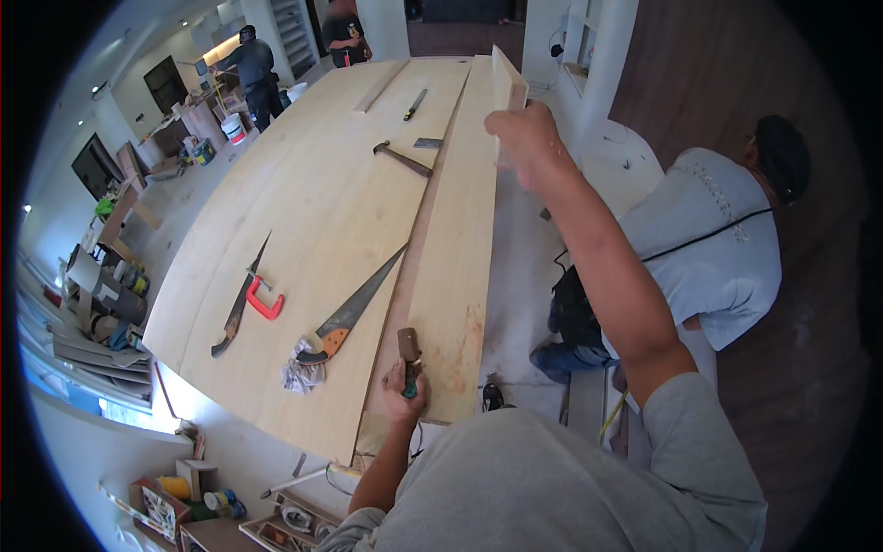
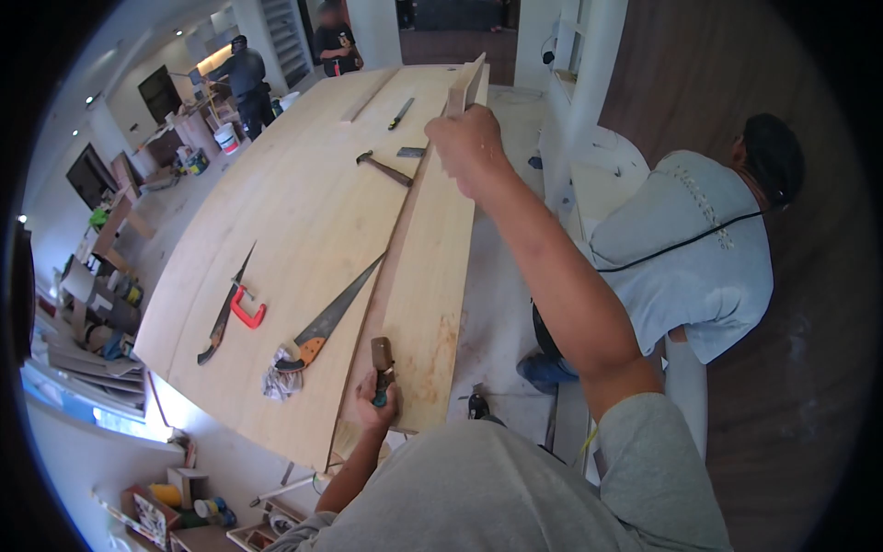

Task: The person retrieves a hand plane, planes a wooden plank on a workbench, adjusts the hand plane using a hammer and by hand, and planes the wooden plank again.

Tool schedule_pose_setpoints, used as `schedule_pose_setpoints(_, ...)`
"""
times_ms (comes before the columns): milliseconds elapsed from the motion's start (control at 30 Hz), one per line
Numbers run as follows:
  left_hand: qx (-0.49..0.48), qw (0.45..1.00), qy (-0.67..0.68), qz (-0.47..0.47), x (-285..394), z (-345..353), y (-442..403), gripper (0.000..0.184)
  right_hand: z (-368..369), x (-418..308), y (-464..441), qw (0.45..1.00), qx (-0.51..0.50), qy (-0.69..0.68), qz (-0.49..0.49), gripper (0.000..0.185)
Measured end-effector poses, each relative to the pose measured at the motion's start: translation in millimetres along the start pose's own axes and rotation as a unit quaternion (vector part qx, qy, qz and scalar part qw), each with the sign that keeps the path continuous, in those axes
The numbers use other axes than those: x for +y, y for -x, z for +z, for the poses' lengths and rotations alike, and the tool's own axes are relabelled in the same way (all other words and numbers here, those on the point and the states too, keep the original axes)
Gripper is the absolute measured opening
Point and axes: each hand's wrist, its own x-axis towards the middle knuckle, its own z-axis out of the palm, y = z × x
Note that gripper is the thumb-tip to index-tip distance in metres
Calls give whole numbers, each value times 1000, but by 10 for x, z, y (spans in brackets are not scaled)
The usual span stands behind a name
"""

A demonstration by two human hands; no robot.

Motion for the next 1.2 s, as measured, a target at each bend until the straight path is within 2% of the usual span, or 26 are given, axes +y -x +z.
schedule_pose_setpoints(100,1,1000,2,-3,55,-38,-2,62,-29,267,83,999,-23,-11,-28,22)
schedule_pose_setpoints(200,-1,1000,-1,-3,33,-23,-8,62,61,1067,57,987,28,130,-87,31)
schedule_pose_setpoints(333,-7,1000,-7,-3,28,-20,-5,63,134,1529,736,977,-11,203,-63,52)
schedule_pose_setpoints(400,-4,1000,-3,-1,11,-18,0,63,154,1790,1002,974,-43,221,6,59)
schedule_pose_setpoints(500,-15,1000,-2,-6,28,-31,-12,63,149,2419,1300,950,-37,307,-40,68)
schedule_pose_setpoints(567,-13,1000,-3,-3,42,-39,-16,63,115,2789,1424,912,-50,402,-60,74)
schedule_pose_setpoints(700,-7,1000,14,6,81,-63,-33,62,96,2945,1549,865,-93,493,-24,81)
schedule_pose_setpoints(800,4,1000,26,15,96,-67,-40,62,191,2981,1568,805,-122,581,13,79)
schedule_pose_setpoints(900,2,1000,24,8,89,-61,-31,62,220,2913,1645,742,-210,636,9,76)
schedule_pose_setpoints(1000,-12,1000,10,5,57,-45,-31,62,299,3046,1758,727,-303,614,55,76)
schedule_pose_setpoints(1100,-5,1000,13,17,15,-24,-27,63,360,3201,1859,760,-263,594,-5,84)
schedule_pose_setpoints(1200,-8,1000,15,15,18,-29,-29,64,405,3122,1852,790,-226,570,18,95)
